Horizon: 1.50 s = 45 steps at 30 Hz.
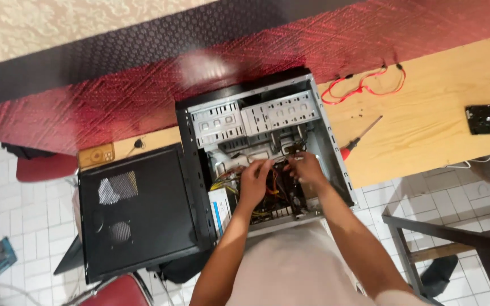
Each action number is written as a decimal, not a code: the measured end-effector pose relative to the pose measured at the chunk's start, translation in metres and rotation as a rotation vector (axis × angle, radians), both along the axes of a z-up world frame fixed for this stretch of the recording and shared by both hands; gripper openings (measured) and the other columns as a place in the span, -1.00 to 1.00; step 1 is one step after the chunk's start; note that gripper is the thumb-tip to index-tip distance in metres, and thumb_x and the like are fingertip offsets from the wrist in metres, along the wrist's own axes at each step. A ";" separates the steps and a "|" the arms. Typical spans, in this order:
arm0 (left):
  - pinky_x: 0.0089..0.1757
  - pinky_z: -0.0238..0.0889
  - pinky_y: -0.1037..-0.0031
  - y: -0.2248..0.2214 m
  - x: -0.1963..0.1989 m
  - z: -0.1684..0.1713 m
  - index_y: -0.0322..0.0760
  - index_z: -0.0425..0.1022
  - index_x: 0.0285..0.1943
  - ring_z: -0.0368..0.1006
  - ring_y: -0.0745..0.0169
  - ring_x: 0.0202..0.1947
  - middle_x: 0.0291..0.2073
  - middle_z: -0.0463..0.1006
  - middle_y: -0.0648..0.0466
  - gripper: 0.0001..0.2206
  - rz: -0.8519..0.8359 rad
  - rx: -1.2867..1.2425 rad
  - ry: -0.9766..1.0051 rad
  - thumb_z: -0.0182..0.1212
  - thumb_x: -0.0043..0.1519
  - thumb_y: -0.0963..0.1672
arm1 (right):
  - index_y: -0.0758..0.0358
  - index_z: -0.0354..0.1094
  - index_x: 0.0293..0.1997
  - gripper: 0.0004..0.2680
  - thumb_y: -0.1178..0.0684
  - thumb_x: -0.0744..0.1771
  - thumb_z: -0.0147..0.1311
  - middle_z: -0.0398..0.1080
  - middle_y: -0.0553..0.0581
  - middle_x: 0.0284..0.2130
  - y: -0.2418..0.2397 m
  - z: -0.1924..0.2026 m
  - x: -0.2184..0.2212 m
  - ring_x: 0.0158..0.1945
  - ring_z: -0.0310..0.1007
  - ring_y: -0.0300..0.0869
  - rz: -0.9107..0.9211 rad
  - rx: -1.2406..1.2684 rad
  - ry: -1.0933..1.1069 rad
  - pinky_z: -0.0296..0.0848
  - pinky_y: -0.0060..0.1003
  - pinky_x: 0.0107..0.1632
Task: Connecting power supply unit cables to the motherboard and internal components of a desktop computer.
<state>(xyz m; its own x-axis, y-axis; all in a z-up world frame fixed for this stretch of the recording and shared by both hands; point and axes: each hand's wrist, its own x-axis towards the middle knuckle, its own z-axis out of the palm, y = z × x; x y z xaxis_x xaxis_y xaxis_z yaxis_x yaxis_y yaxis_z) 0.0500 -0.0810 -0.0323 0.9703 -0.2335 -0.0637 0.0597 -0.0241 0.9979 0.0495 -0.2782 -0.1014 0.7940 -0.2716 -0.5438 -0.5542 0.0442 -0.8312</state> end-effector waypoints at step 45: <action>-0.19 0.55 0.29 0.005 0.019 -0.063 -0.42 0.28 0.40 0.65 0.06 -0.35 -0.52 0.62 -0.14 -0.63 -0.084 -0.067 0.241 -0.11 0.52 -0.08 | 0.29 0.49 0.14 -0.73 0.02 0.37 0.03 0.58 0.38 -0.16 -0.045 -0.088 0.011 0.04 0.53 0.25 0.109 -0.644 0.048 0.53 0.13 0.08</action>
